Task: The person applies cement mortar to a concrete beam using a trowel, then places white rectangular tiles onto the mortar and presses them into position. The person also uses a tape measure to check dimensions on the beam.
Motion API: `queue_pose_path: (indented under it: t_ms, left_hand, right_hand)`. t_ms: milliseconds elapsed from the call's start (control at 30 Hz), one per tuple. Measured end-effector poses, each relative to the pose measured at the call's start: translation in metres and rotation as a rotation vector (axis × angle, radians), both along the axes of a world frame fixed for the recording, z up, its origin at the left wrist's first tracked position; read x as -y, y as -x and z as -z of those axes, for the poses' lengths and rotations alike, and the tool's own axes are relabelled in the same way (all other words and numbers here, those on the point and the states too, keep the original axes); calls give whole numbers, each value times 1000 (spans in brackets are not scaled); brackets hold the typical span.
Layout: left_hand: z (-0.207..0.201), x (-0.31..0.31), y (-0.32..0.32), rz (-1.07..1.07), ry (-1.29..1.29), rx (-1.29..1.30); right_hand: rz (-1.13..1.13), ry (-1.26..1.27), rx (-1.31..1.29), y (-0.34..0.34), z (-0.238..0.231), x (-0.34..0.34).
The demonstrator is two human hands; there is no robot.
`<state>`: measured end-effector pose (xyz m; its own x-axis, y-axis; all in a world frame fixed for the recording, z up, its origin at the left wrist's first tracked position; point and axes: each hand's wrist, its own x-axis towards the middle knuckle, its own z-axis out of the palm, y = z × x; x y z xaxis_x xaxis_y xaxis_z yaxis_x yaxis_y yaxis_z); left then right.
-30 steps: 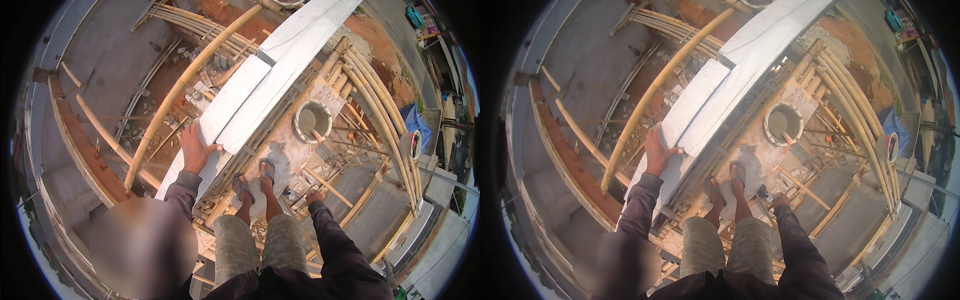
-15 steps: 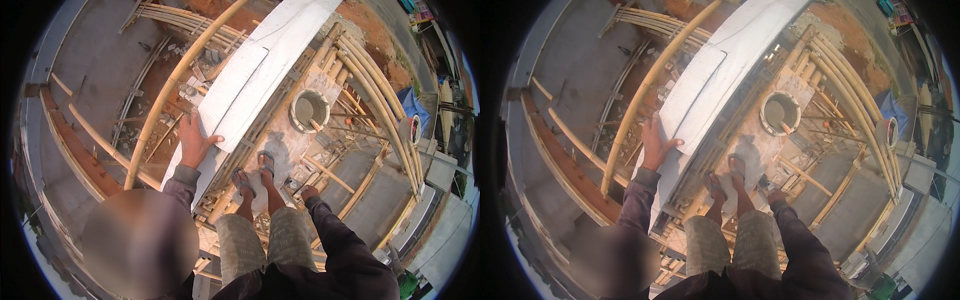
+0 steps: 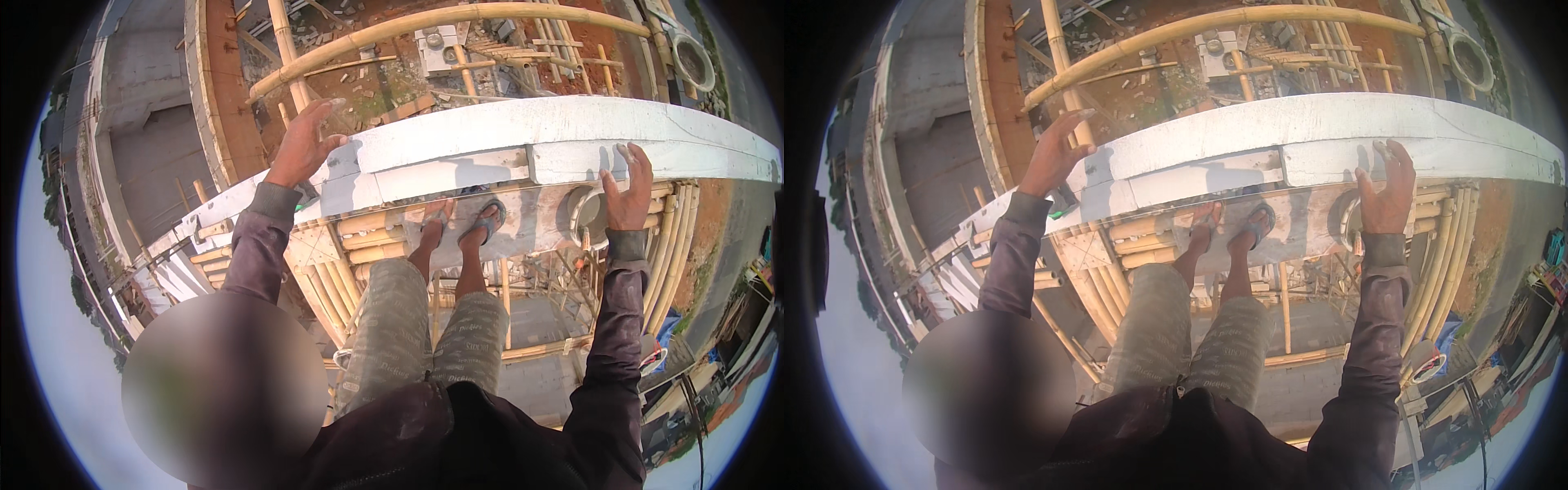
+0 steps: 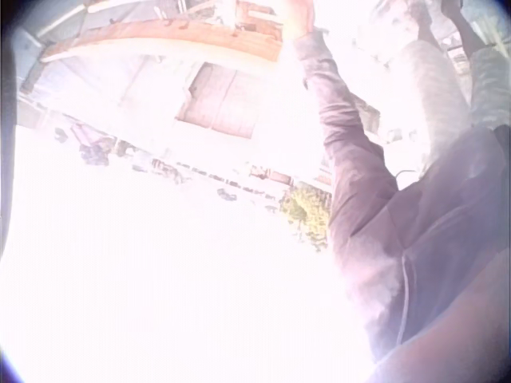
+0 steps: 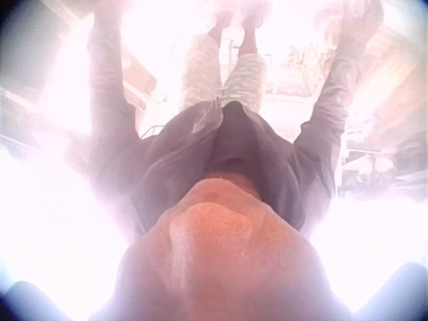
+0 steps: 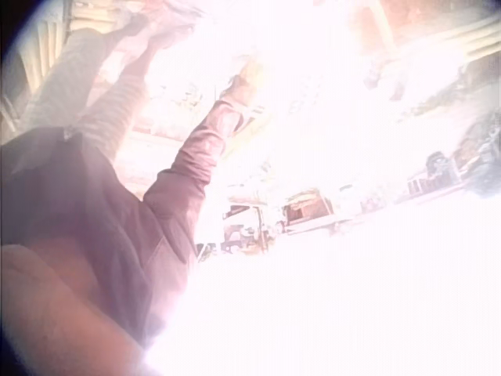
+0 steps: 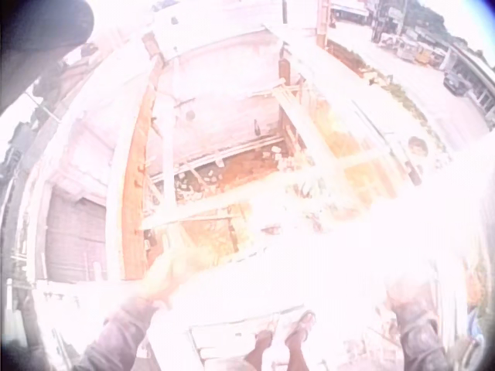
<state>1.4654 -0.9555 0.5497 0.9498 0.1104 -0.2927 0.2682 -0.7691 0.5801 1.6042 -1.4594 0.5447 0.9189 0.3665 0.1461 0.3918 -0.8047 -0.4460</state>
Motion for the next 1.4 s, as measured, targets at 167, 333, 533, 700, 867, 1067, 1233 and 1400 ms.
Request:
queue_pose_path:
  t_ms: [167, 333, 533, 700, 867, 1067, 1233, 1400]
  left_hand:
    - [27, 10, 72, 110, -142, 38]
    - [64, 31, 69, 137, -218, 84]
    - [81, 25, 56, 82, -21, 55]
    - [74, 26, 54, 50, -25, 33]
    - [47, 36, 31, 179, -158, -135]
    - [31, 102, -23, 312, -233, 100]
    - [39, 164, -84, 371, -72, 174]
    - [42, 188, -111, 406, 60, 64]
  right_hand:
    - [-319, 268, -32, -65, -6, -21]
    - [-355, 394, -119, -93, 15, -10]
    - [-288, 404, -129, -102, 26, -3]
    - [-247, 417, -86, -96, 25, -8]
    - [-129, 520, -78, -90, 23, -16]
    - [-60, 525, -179, -83, 9, -28]
    - [-65, 573, -225, -84, 6, -29]
    - [-97, 531, -236, -88, 1, -33]
